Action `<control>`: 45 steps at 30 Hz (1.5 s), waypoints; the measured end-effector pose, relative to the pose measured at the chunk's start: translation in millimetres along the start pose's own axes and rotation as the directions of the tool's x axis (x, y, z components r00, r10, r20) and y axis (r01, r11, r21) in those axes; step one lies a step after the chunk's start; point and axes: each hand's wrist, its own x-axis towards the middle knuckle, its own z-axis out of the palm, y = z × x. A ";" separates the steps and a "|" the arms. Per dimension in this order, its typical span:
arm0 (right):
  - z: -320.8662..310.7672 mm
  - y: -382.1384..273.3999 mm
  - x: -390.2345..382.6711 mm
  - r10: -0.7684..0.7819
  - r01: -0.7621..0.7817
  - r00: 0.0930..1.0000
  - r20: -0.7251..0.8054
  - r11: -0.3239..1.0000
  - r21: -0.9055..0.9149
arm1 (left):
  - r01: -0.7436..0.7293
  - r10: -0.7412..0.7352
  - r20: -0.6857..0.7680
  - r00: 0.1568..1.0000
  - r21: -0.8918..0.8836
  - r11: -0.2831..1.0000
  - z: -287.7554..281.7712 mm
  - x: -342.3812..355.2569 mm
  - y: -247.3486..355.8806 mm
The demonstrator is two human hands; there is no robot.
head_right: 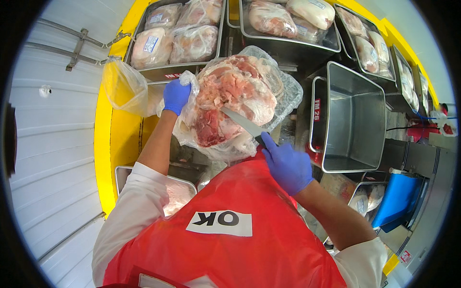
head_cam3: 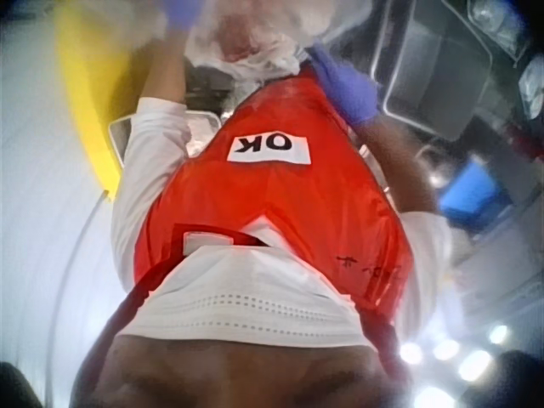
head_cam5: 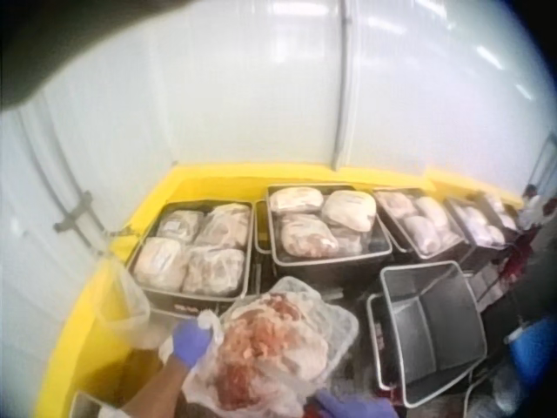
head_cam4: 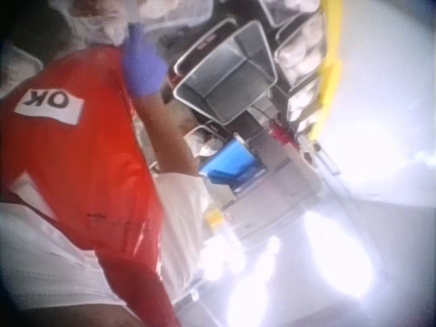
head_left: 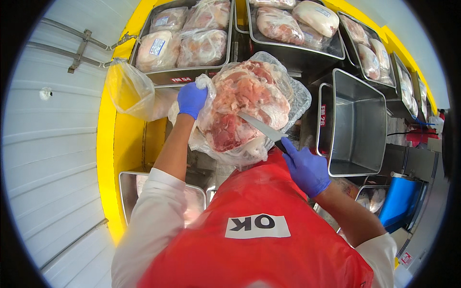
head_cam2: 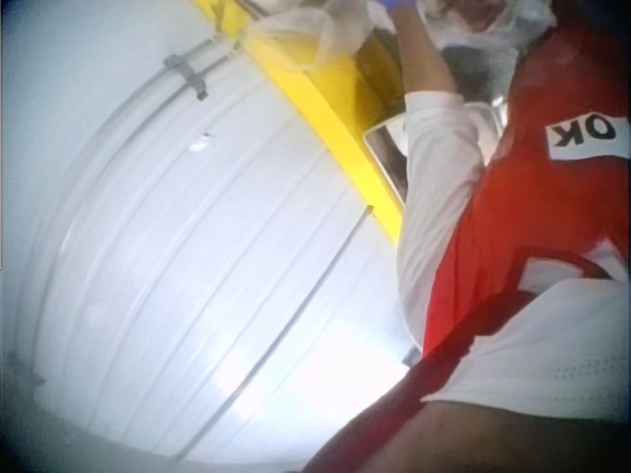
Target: The person removes a large piece of raw meat from a plastic bag and uses a knife to trim fat and connective tissue from the surface. The trimmed pieces are placed into a nearby metal tray. The person continues trimming the meat throughout the clip.
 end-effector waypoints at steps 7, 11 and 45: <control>97.3 3.6 -30.0 0.016 -0.011 0.989 -0.149 0.999 0.032 | 0.001 -0.002 0.014 1.000 0.037 0.999 7.3 7.6 -14.1; 114.8 2.9 -23.4 0.043 -0.015 0.979 -0.200 0.990 0.140 | -0.022 0.021 0.011 1.000 0.078 0.997 5.8 8.2 -12.7; -76.9 36.5 42.9 -0.208 0.209 0.978 0.022 0.977 -0.035 | -0.173 0.221 0.213 0.952 -0.221 0.960 -33.0 -85.5 48.8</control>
